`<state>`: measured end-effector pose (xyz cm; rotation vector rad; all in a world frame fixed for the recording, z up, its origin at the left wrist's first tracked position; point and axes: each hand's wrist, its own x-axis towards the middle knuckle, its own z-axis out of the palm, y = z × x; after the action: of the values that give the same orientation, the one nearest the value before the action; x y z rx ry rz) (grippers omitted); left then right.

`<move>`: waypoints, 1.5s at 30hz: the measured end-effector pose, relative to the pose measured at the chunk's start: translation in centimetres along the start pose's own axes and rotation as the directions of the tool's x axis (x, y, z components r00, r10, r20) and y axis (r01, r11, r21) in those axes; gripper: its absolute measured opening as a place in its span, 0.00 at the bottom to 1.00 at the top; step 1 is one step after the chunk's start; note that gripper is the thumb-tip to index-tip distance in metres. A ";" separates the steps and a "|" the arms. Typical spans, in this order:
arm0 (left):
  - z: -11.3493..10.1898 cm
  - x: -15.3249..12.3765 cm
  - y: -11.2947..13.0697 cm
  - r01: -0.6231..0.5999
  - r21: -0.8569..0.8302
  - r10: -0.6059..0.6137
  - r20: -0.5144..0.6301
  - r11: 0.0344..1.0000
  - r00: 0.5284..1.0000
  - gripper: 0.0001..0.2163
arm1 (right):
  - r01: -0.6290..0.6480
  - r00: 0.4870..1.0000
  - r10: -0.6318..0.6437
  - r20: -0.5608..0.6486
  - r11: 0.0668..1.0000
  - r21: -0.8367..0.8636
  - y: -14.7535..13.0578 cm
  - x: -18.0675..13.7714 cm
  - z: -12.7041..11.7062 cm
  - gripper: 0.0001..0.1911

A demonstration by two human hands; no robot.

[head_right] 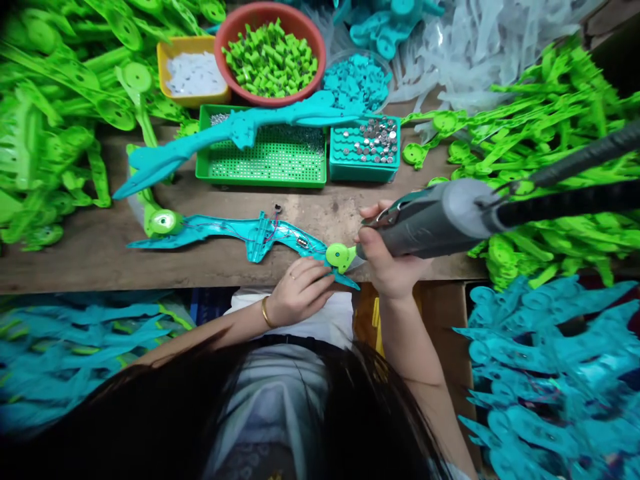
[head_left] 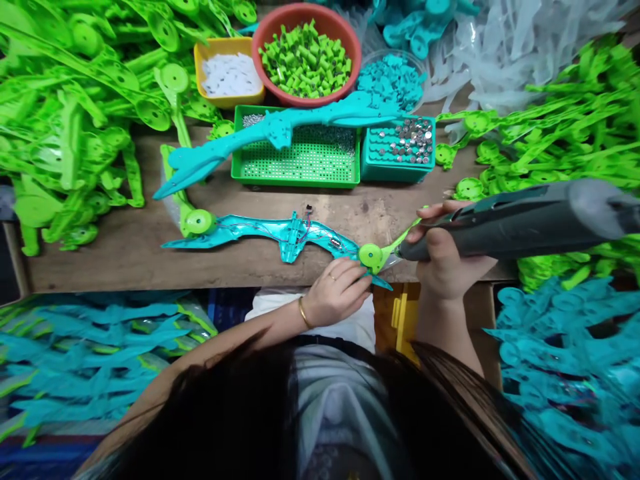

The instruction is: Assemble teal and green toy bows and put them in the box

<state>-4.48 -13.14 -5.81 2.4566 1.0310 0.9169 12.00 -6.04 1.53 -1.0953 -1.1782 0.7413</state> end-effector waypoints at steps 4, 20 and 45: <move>-1.8 -2.7 -1.3 -0.039 0.070 0.044 -0.068 0.997 0.997 0.11 | 0.044 0.998 -0.044 -0.035 0.999 -0.008 1.1 1.6 1.7 0.12; -7.2 -3.0 -8.8 0.368 0.281 -0.387 0.013 0.886 0.922 0.21 | -0.023 0.999 0.030 0.020 0.956 -0.293 3.5 -0.2 2.4 0.09; -7.3 -3.9 -7.5 0.483 0.233 -0.452 -0.175 0.844 0.875 0.18 | 0.706 0.557 -0.205 0.804 0.628 -0.329 5.9 -0.2 9.1 0.12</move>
<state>-15.32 -10.54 -5.91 2.1942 1.8042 0.7946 3.70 -1.78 -4.02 -0.9081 -2.4489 0.2740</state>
